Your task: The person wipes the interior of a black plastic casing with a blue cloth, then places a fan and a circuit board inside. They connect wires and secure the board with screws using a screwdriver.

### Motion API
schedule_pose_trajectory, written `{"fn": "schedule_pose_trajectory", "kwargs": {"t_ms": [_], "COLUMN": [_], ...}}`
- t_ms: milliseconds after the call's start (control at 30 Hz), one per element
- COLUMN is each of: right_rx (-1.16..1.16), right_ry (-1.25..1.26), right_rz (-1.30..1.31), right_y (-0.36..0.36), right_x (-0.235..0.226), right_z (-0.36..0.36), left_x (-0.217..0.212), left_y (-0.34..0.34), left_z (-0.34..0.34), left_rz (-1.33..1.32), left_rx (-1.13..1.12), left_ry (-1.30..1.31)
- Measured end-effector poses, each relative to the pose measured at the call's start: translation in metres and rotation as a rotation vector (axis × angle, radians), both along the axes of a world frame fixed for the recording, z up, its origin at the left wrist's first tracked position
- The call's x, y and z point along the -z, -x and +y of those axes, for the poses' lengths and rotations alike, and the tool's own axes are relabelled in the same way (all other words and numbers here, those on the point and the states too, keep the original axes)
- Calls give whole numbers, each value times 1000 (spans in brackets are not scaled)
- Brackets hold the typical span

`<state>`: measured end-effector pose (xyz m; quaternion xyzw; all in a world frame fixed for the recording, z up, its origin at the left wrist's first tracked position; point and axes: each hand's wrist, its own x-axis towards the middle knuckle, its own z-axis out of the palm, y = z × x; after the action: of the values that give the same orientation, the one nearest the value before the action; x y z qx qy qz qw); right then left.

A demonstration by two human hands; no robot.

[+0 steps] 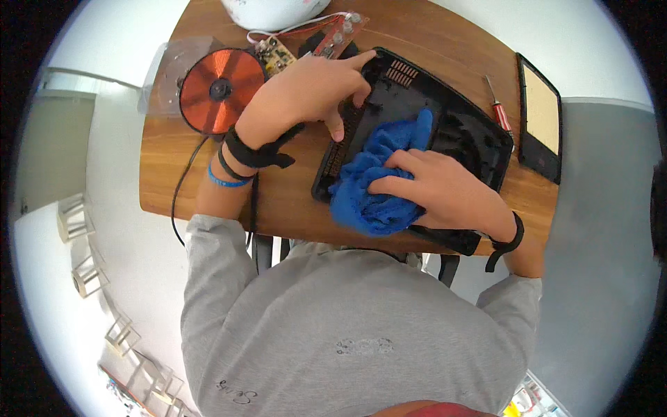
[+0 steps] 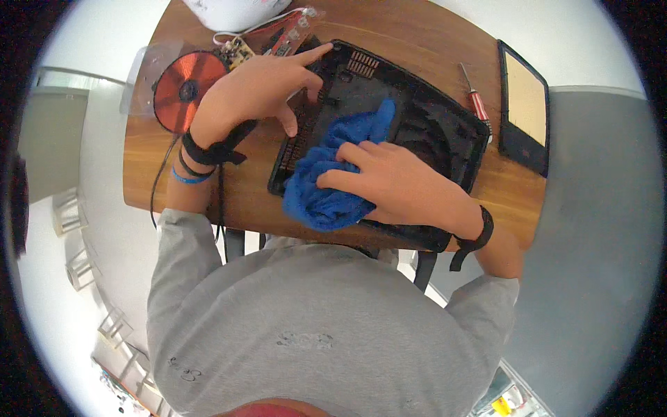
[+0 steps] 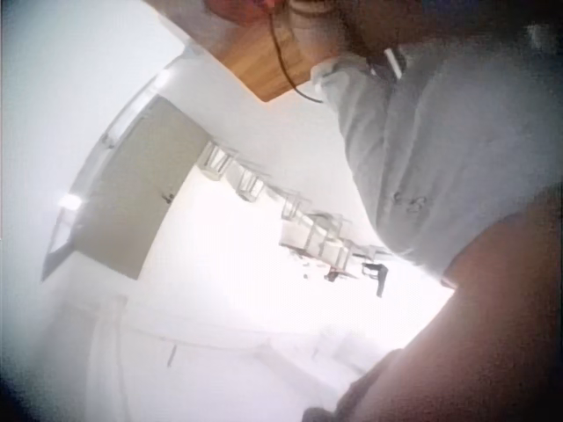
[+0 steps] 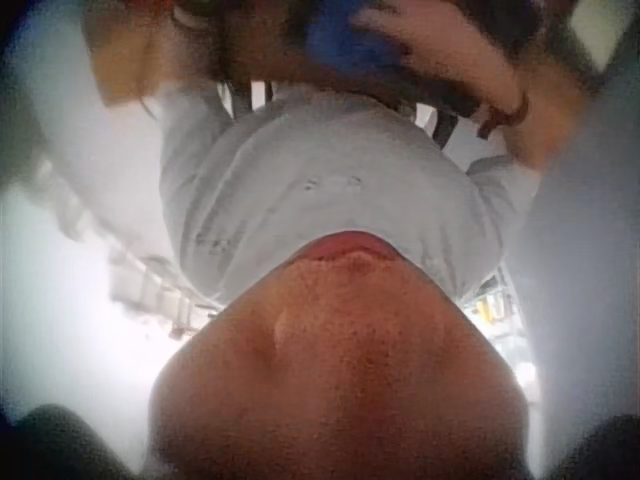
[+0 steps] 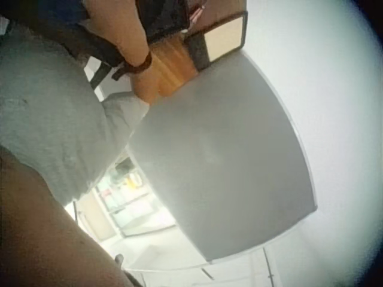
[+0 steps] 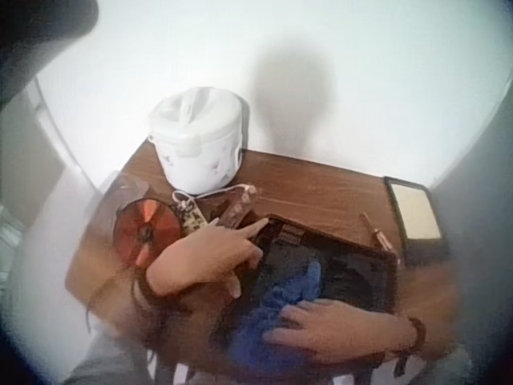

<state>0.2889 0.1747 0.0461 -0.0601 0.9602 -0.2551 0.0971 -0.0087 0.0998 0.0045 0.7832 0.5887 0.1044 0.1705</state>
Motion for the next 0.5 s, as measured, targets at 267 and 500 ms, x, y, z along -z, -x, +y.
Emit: {"fn": "schedule_pose_trajectory", "kwargs": {"t_ms": [267, 500], "right_rx": [279, 408], "right_ry": [-507, -233], "right_rz": [424, -2], "right_y": [31, 32], "right_x": [27, 5], "right_z": [40, 54], "left_x": [7, -10], "left_y": [0, -2], "left_z": [3, 1], "left_rz": [89, 46], "left_rx": [8, -16], "left_ry": [-27, 102]}}
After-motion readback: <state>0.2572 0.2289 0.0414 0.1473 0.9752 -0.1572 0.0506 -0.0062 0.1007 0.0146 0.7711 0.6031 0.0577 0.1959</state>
